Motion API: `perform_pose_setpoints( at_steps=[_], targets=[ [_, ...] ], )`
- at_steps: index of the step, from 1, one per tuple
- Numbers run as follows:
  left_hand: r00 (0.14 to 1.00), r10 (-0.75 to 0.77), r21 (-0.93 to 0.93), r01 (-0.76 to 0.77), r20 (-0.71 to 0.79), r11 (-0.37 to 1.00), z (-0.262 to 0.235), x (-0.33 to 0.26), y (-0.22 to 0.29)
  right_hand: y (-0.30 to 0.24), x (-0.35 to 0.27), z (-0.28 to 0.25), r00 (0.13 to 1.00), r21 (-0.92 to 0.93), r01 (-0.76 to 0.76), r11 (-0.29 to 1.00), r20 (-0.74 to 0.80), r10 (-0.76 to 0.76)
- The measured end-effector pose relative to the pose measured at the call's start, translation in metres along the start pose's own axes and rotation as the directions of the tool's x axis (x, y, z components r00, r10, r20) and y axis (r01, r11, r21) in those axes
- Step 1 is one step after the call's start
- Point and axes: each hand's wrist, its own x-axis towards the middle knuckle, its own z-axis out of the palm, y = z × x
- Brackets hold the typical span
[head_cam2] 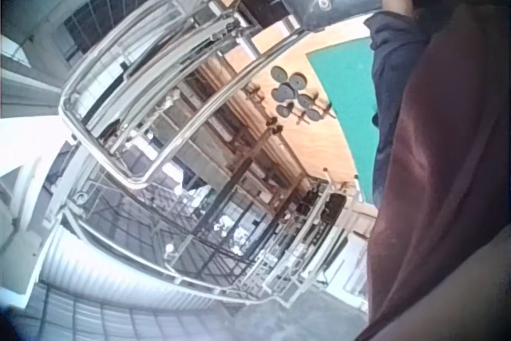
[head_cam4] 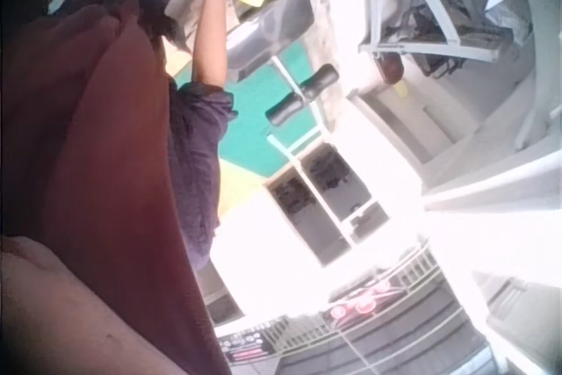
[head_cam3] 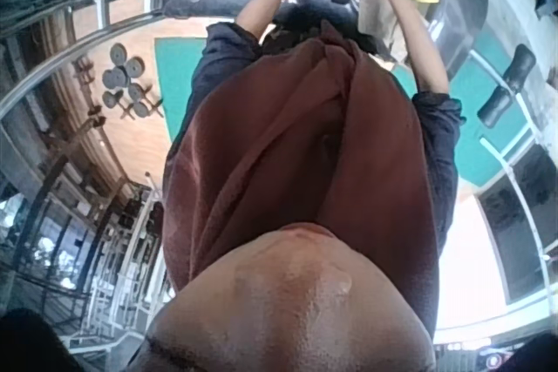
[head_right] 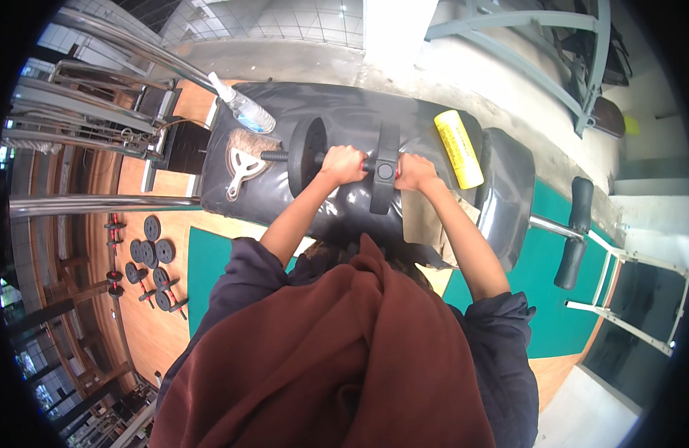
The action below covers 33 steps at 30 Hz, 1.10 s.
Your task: The person cleans a weight plate with a cloth, sprays it with a cleaning solution, and wipes it again. They then assemble a dumbbell by placing two weight plates onto a bar and securing them with red collars. Finally, they carry the assembled dumbbell and place it on the floor.
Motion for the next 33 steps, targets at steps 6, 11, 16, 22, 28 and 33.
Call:
perform_pose_setpoints(
  at_steps=[6, 11, 16, 22, 28, 33],
  targets=[
    [0.919, 0.038, -0.547, -0.266, -0.392, 0.794, -0.031, -0.059, -0.010, 0.002, -0.003, 0.003, 0.999, 0.013, 0.038, 0.999, -0.034, -0.038],
    [0.789, -0.364, -0.768, -0.200, -0.495, 0.609, -0.059, -0.107, -0.094, -0.006, -0.010, -0.005, 1.000, -0.006, -0.005, 1.000, 0.002, 0.005],
    [0.988, 0.030, -0.028, -0.026, 0.149, 0.999, -0.040, -0.066, -0.139, -0.014, -0.021, -0.007, 0.994, -0.030, -0.080, 0.996, -0.078, 0.077],
    [0.787, 0.318, -0.417, -0.085, 0.529, 0.905, -0.007, -0.019, -0.182, -0.021, -0.040, 0.001, 0.991, -0.068, -0.108, 0.992, -0.089, 0.102],
    [0.888, 0.346, -0.274, -0.267, 0.301, 0.924, 0.030, -0.049, -0.183, -0.025, -0.063, 0.026, 0.979, -0.002, -0.059, 0.998, -0.195, 0.058],
    [0.907, 0.414, -0.155, -0.400, 0.071, 0.903, 0.028, -0.063, -0.176, -0.025, -0.082, 0.049, 0.937, 0.015, -0.059, 0.998, -0.344, 0.060]
  ],
)
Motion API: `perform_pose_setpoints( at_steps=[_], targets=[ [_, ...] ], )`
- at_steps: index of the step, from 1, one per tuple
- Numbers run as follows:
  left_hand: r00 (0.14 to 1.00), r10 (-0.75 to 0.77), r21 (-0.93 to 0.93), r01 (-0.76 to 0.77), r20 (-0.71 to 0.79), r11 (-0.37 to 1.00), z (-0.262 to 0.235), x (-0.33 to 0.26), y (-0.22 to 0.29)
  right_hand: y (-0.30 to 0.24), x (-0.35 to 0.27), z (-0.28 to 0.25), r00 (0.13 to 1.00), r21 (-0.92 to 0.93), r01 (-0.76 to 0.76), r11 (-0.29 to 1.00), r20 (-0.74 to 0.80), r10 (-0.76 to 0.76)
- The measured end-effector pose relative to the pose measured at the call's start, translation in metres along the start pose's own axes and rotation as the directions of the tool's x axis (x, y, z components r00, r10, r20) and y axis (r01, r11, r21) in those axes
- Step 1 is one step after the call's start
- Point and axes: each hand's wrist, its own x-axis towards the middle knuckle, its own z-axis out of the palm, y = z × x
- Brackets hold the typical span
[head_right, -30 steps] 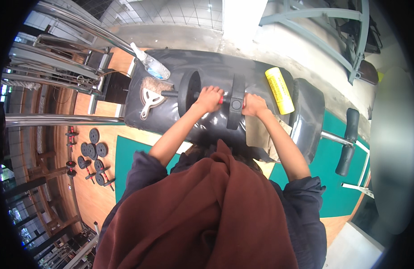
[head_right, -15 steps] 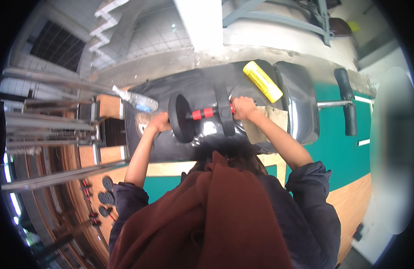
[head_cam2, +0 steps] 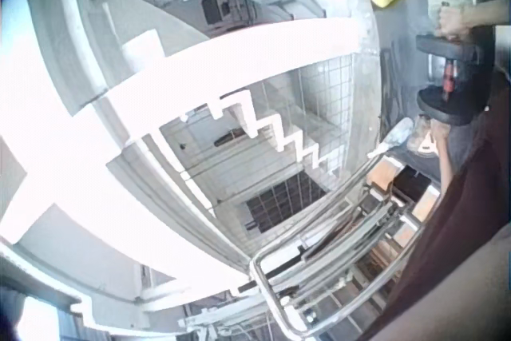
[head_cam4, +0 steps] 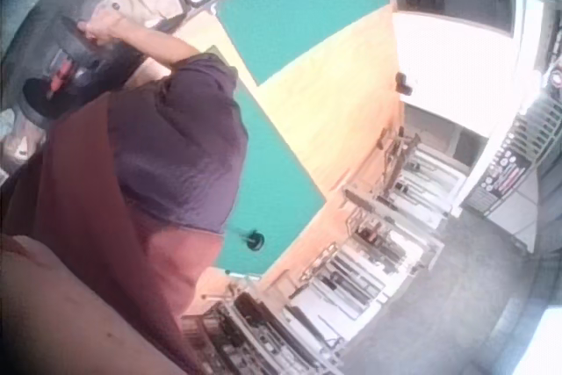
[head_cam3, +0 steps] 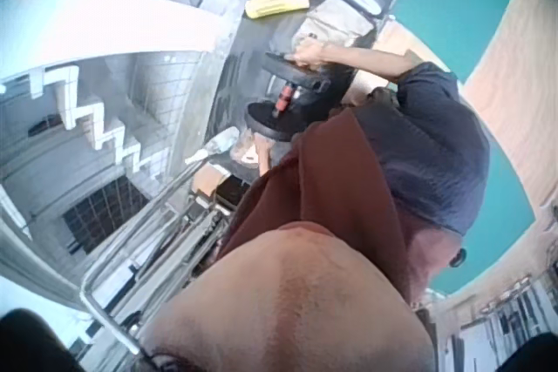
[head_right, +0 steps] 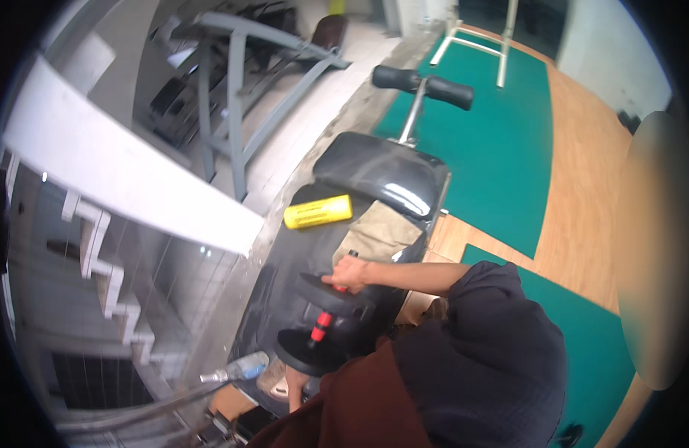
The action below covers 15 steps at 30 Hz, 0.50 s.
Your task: The person cleans a weight plate with a cloth, sprays it with a cleaning solution, and wipes it again. They then assemble a dumbbell by placing two weight plates onto a bar and securing them with red collars. Finally, they carry the assembled dumbbell and place it on the floor.
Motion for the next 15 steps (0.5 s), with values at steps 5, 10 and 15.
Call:
perform_pose_setpoints(
  at_steps=[5, 10, 15],
  targets=[
    [0.954, -0.043, -0.075, 0.068, 0.298, 0.995, -0.007, 0.048, 0.038, -0.013, -0.075, -0.008, 0.984, 0.116, -0.158, 0.981, -0.062, 0.166],
    [0.809, 0.098, -0.040, -0.092, 0.580, 0.995, 0.010, 0.102, 0.121, -0.016, -0.189, -0.001, 0.886, 0.256, -0.398, 0.881, -0.142, 0.441],
    [0.537, 0.226, -0.045, -0.328, 0.813, 0.944, 0.058, 0.128, 0.236, -0.033, -0.334, 0.036, 0.652, 0.378, -0.682, 0.626, -0.074, 0.755]
  ],
)
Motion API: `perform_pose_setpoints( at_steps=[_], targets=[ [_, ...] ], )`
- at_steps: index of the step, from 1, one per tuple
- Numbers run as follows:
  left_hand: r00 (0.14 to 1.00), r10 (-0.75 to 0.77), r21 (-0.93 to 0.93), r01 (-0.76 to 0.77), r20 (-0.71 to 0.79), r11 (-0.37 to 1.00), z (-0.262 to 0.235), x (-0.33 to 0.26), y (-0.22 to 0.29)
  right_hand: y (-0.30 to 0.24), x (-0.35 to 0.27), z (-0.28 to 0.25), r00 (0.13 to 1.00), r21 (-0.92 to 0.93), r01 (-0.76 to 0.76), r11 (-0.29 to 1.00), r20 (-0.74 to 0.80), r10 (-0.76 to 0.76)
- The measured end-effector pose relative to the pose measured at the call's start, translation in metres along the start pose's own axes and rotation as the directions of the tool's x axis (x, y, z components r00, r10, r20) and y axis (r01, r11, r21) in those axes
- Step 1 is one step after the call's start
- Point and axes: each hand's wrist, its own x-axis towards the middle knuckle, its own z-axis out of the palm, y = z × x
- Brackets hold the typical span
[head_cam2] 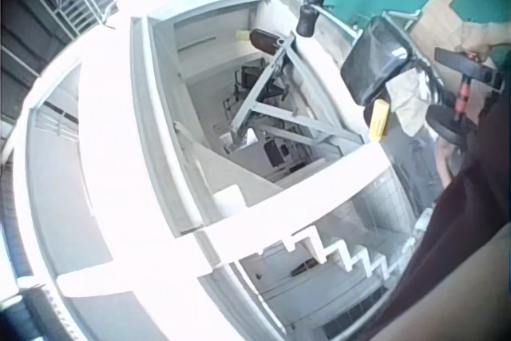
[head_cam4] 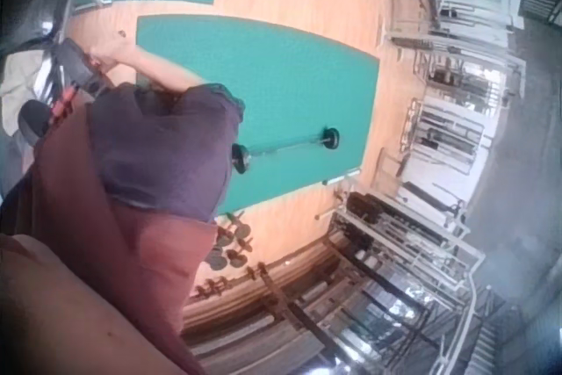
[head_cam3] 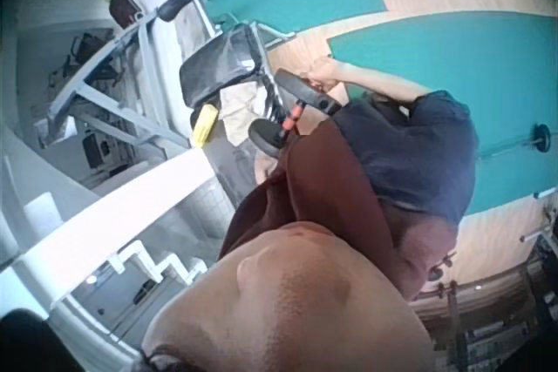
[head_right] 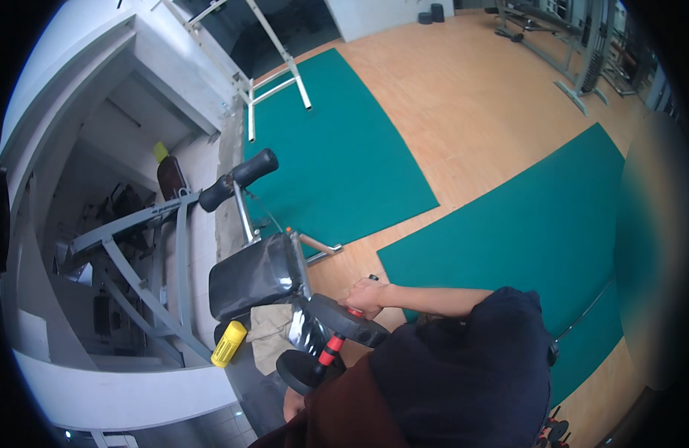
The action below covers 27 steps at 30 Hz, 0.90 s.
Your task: The person cleans a weight plate with a cloth, sprays it with a cleaning solution, and wipes it again. They then assemble a dumbbell by placing two weight plates onto a bar and securing them with red collars. Finally, they carry the assembled dumbbell and place it on the floor.
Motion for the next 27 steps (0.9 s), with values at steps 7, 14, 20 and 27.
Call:
perform_pose_setpoints(
  at_steps=[7, 14, 20, 27],
  targets=[
    [0.883, 0.223, 0.393, -0.393, 0.412, 0.831, 0.026, 0.131, 0.183, 0.100, -0.185, 0.014, 0.836, 0.175, -0.515, 0.839, -0.116, 0.537],
    [0.769, 0.178, 0.593, -0.598, 0.614, 0.539, 0.074, 0.225, 0.383, 0.147, -0.300, 0.027, 0.490, 0.373, -0.749, 0.547, -0.244, 0.837],
    [0.618, 0.177, 0.477, -0.730, 0.766, 0.489, 0.108, 0.304, 0.490, 0.223, -0.339, 0.023, 0.365, 0.392, -0.817, 0.423, -0.216, 0.906],
    [0.651, 0.150, 0.547, -0.722, 0.744, 0.424, 0.112, 0.415, 0.627, 0.356, -0.355, -0.047, 0.285, 0.443, -0.836, 0.324, -0.154, 0.946]
  ],
)
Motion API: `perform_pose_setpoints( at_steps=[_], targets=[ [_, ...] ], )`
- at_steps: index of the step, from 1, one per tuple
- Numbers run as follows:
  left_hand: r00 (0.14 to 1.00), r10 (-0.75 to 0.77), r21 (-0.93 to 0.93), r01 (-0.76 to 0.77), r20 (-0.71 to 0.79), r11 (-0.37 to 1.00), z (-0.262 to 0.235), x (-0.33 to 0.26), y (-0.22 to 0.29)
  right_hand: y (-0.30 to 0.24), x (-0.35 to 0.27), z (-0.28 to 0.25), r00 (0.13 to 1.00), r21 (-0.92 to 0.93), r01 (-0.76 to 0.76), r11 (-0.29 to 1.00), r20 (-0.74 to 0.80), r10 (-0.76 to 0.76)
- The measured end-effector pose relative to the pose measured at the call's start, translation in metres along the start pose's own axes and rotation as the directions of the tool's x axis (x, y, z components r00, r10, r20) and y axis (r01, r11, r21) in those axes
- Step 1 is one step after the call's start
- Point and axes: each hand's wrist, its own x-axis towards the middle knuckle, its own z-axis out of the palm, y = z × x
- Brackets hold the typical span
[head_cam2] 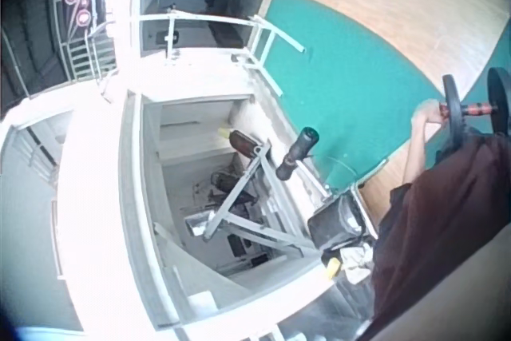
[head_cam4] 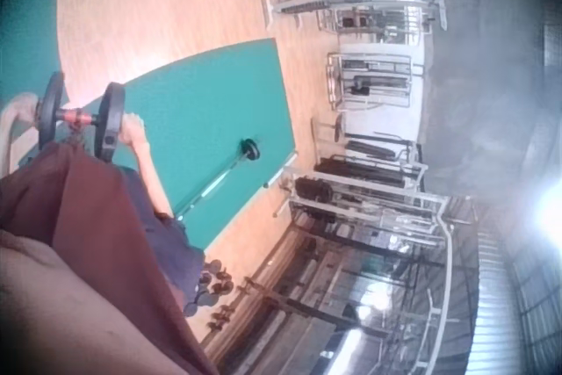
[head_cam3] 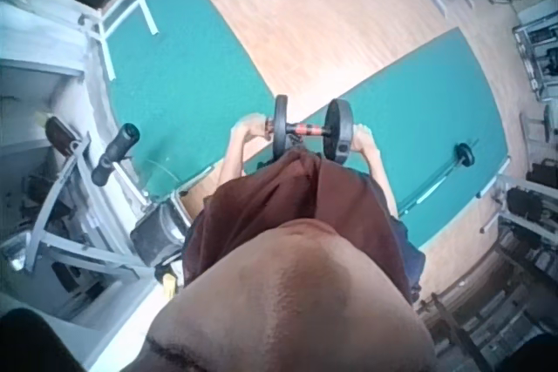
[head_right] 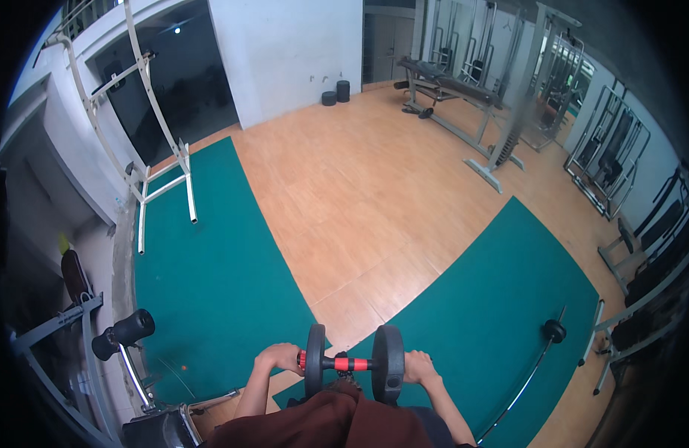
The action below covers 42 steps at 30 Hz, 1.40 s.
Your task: The person cleans a weight plate with a cloth, sprays it with a cleaning solution, and wipes it again. They then assemble a dumbbell by placing two weight plates onto a bar and securing them with red collars. Finally, they carry the assembled dumbbell and place it on the floor.
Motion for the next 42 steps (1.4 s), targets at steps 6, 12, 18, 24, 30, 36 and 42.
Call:
perform_pose_setpoints(
  at_steps=[6, 12, 18, 24, 30, 36, 42],
  targets=[
    [1.000, 0.026, -0.007, -0.026, -0.001, 1.000, -0.121, 0.059, -0.009, 0.021, 0.108, -0.073, 0.998, -0.051, 0.048, 0.998, 0.030, -0.047],
    [0.998, 0.051, -0.107, -0.048, 0.031, 0.993, -0.201, 0.138, -0.033, 0.060, 0.231, -0.116, 0.990, 0.045, 0.120, 0.992, 0.063, -0.122],
    [0.997, 0.071, -0.142, -0.070, -0.001, 0.987, -0.322, 0.235, -0.056, 0.107, 0.395, -0.164, 0.979, 0.033, 0.150, 0.988, 0.134, -0.154],
    [0.992, 0.085, -0.098, -0.094, -0.095, 0.991, -0.421, 0.297, -0.085, 0.122, 0.536, -0.251, 0.951, -0.076, 0.219, 0.973, 0.238, -0.196],
    [0.989, 0.089, -0.177, -0.110, -0.120, 0.978, -0.521, 0.389, -0.134, 0.136, 0.687, -0.311, 0.909, -0.052, 0.332, 0.942, 0.283, -0.305],
    [0.968, 0.158, -0.141, -0.187, -0.193, 0.972, -0.658, 0.488, -0.181, 0.156, 0.830, -0.363, 0.912, 0.012, 0.301, 0.953, 0.290, -0.292],
    [0.968, 0.209, -0.141, -0.229, -0.142, 0.963, -0.787, 0.572, -0.208, 0.180, 0.944, -0.414, 0.954, -0.054, 0.181, 0.982, 0.253, -0.162]
  ],
)
